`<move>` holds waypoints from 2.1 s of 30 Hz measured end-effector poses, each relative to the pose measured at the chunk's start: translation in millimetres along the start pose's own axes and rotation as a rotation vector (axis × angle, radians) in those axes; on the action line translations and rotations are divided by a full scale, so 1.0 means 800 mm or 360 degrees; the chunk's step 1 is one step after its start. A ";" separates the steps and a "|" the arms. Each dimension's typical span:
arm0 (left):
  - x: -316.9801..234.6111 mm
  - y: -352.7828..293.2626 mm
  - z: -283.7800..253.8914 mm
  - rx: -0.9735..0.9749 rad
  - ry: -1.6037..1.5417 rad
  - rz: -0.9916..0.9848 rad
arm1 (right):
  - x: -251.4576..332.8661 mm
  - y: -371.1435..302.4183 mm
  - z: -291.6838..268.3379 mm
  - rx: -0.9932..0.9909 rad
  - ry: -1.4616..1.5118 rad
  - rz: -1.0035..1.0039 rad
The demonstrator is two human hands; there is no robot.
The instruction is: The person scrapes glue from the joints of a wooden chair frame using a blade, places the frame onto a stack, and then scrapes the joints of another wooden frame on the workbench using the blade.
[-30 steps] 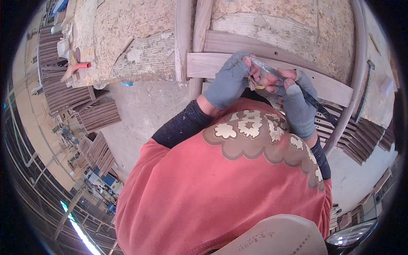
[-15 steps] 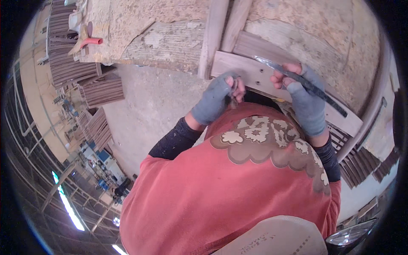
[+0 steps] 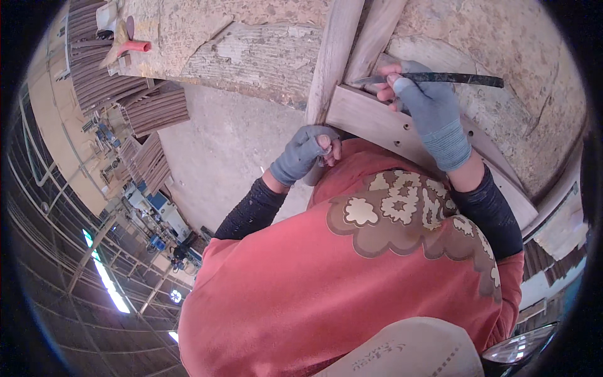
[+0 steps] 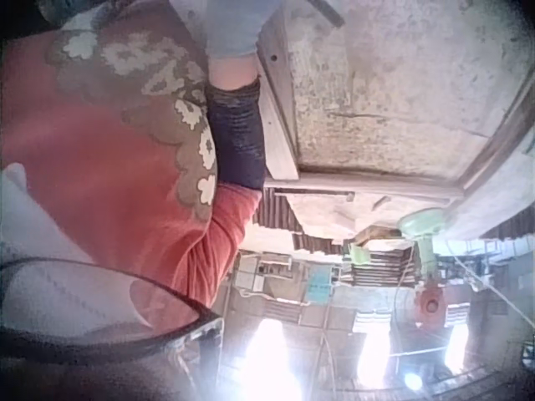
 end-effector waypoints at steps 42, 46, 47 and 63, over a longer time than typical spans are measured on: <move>0.004 0.001 0.000 0.0000 0.0036 0.0062 | 0.017 -0.021 0.044 0.0178 -0.0973 -0.1096; 0.007 0.001 -0.003 0.0055 0.0014 0.0039 | 0.019 -0.003 0.036 -0.0130 -0.0489 -0.0548; 0.006 0.002 -0.003 0.0066 0.0018 0.0038 | 0.014 0.003 0.034 -0.0141 -0.0488 -0.0550; 0.006 0.004 -0.007 0.0122 0.0025 0.0047 | -0.010 -0.021 0.036 0.0042 -0.0540 -0.0582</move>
Point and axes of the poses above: each hand's wrist, its own y-axis towards the middle knuckle, its own z-axis out of the palm, x = y × z, the point moved 1 cm from there along y, towards the middle knuckle, and after that the axes turned 13 degrees about y, right-handed, at the moved point
